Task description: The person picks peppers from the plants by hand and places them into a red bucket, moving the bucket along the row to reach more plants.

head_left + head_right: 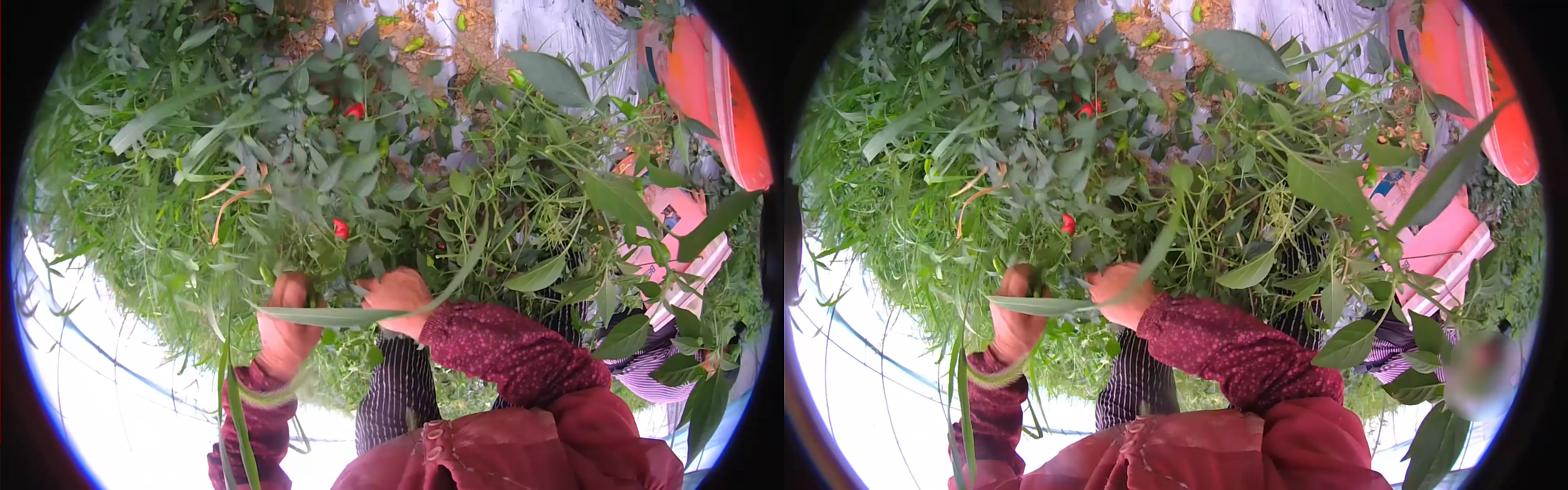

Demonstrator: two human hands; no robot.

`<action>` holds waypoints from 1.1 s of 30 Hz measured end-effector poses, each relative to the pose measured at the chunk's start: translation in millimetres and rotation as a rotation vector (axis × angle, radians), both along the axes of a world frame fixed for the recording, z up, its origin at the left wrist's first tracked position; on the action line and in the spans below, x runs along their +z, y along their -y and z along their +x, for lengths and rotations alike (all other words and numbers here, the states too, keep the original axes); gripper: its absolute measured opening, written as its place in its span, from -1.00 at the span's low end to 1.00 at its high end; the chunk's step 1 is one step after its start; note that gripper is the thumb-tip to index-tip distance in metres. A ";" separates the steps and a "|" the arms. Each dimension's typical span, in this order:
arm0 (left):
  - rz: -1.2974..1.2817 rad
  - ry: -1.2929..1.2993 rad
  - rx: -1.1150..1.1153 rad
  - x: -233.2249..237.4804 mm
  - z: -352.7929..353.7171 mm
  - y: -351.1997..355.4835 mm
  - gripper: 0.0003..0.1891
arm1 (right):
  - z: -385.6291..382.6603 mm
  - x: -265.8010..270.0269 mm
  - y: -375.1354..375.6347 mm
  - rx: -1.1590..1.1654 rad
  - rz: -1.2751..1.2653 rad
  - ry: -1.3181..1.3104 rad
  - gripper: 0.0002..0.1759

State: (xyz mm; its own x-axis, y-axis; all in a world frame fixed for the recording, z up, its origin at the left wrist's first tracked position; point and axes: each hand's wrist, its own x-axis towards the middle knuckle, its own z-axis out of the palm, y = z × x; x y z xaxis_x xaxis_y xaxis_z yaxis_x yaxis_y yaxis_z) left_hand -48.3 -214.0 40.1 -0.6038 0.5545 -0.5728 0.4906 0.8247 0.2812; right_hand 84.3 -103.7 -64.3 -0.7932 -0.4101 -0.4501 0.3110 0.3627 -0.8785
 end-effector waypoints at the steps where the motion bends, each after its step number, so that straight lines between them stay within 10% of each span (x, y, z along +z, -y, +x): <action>1: 0.007 -0.007 -0.002 8.6 3.9 1.0 -0.70 | 2.7 0.3 0.1 -0.006 0.011 -0.112 -0.81; 9: 0.052 0.123 0.206 24.1 9.3 -29.3 -0.77 | -31.7 21.1 -28.7 -0.331 0.111 -0.174 -0.53; 12: 0.114 0.201 0.332 13.3 3.3 -34.5 -0.85 | -38.8 20.5 -40.1 -0.456 -0.179 -0.183 -0.38; 15: 0.195 0.414 0.942 10.1 4.5 -47.2 -0.90 | -38.4 8.5 -39.2 -0.519 -1.241 0.395 -0.09; 19: 0.334 0.371 1.053 1.6 7.6 -63.0 -0.89 | -45.6 16.0 -54.1 -0.521 -1.410 0.579 0.10; 23: 0.315 0.232 0.703 3.3 7.4 -86.1 -0.86 | -39.1 7.9 -50.0 -0.430 -1.231 0.455 -0.33; 27: 0.381 0.408 0.816 -12.8 6.6 -99.5 -0.85 | -51.1 6.7 -86.9 -0.263 -0.908 0.344 -0.77; 30: 0.363 0.298 0.466 -21.6 -5.0 -107.7 -0.86 | -41.8 5.7 -71.1 -0.388 -1.077 0.534 -0.77; 33: 0.337 0.459 0.797 -25.5 -20.3 -115.9 -0.88 | -45.5 10.7 -81.5 -0.524 -0.806 0.144 -0.73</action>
